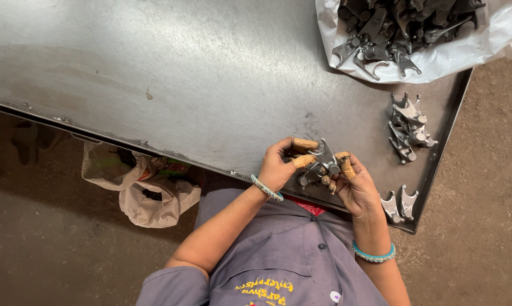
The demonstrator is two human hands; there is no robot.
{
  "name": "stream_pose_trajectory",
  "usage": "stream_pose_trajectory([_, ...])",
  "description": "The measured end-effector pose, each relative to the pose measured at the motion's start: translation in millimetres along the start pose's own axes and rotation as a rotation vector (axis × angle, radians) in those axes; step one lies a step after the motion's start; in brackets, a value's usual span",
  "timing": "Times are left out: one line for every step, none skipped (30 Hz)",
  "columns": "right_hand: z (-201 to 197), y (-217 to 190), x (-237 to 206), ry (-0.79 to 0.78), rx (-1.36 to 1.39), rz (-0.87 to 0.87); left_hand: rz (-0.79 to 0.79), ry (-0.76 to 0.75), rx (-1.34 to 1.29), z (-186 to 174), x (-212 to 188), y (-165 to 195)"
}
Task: The person picks small cast metal fork-shaped parts one at a time from a sack on a metal table, turns each part over in both hands to check it, and places it in a pile on the table. They occasionally brush dust aside and continue handling parts from the sack.
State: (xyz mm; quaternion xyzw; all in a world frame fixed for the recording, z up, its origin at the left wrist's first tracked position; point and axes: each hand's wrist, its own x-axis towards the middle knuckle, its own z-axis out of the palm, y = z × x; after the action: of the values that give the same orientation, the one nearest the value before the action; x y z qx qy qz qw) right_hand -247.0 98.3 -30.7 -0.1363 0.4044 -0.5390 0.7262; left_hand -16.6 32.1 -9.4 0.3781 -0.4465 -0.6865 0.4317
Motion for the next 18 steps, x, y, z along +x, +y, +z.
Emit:
stream_pose_trajectory([4, -1, -1, 0.011, -0.009, -0.001, -0.006, 0.001, 0.006, 0, 0, 0])
stream_pose_trajectory([8, -3, -1, 0.017, -0.042, 0.002, -0.013, 0.002, 0.012, -1, 0, 1])
stream_pose_trajectory([13, -5, -2, 0.023, -0.075, 0.005, -0.019, 0.002, 0.018, -1, 0, 2])
stream_pose_trajectory([18, -7, -2, 0.029, -0.108, 0.007, -0.004, -0.006, 0.045, -1, 0, 4])
stream_pose_trajectory([24, -10, -3, 0.018, -0.17, 0.024, 0.013, -0.017, 0.072, -2, -1, 6])
stream_pose_trajectory([31, -15, -2, 0.007, -0.232, 0.038, 0.031, -0.028, 0.1, -3, -2, 8])
stream_pose_trajectory([38, -21, -2, -0.003, -0.293, 0.052, 0.045, -0.003, 0.135, -3, -3, 9])
stream_pose_trajectory([44, -31, -1, -0.041, -0.381, 0.11, 0.061, 0.022, 0.169, -4, -4, 11])
stream_pose_trajectory([51, -43, 1, -0.079, -0.469, 0.168, 0.077, 0.048, 0.204, -5, -4, 12])
stream_pose_trajectory([58, -55, 4, -0.119, -0.555, 0.227, 0.066, 0.068, 0.209, -6, -4, 13])
stream_pose_trajectory([66, -67, 8, -0.118, -0.768, 0.281, 0.054, 0.088, 0.215, -7, -4, 13])
stream_pose_trajectory([73, -82, 14, -0.117, -0.981, 0.334, 0.041, 0.108, 0.221, -8, -4, 12])
stream_pose_trajectory([79, -97, 19, -0.115, -1.195, 0.387, 0.027, 0.152, 0.234, -10, -3, 11])
stream_pose_trajectory([85, -113, 22, -0.048, -1.208, 0.277, 0.013, 0.197, 0.247, -11, -3, 9])
stream_pose_trajectory([91, -124, 27, 0.02, -1.219, 0.167, -0.001, 0.243, 0.258, -12, -2, 6])
stream_pose_trajectory([98, -130, 32, 0.002, -0.856, -0.119, 0.004, 0.253, 0.254, -13, -2, 4])
stream_pose_trajectory([102, -136, 34, -0.024, -0.479, -0.384, 0.009, 0.263, 0.25, -14, -2, 1])
stream_pose_trajectory([105, -145, 35, 0.017, -0.328, -0.48, 0.012, 0.274, 0.245, -14, -3, -1])
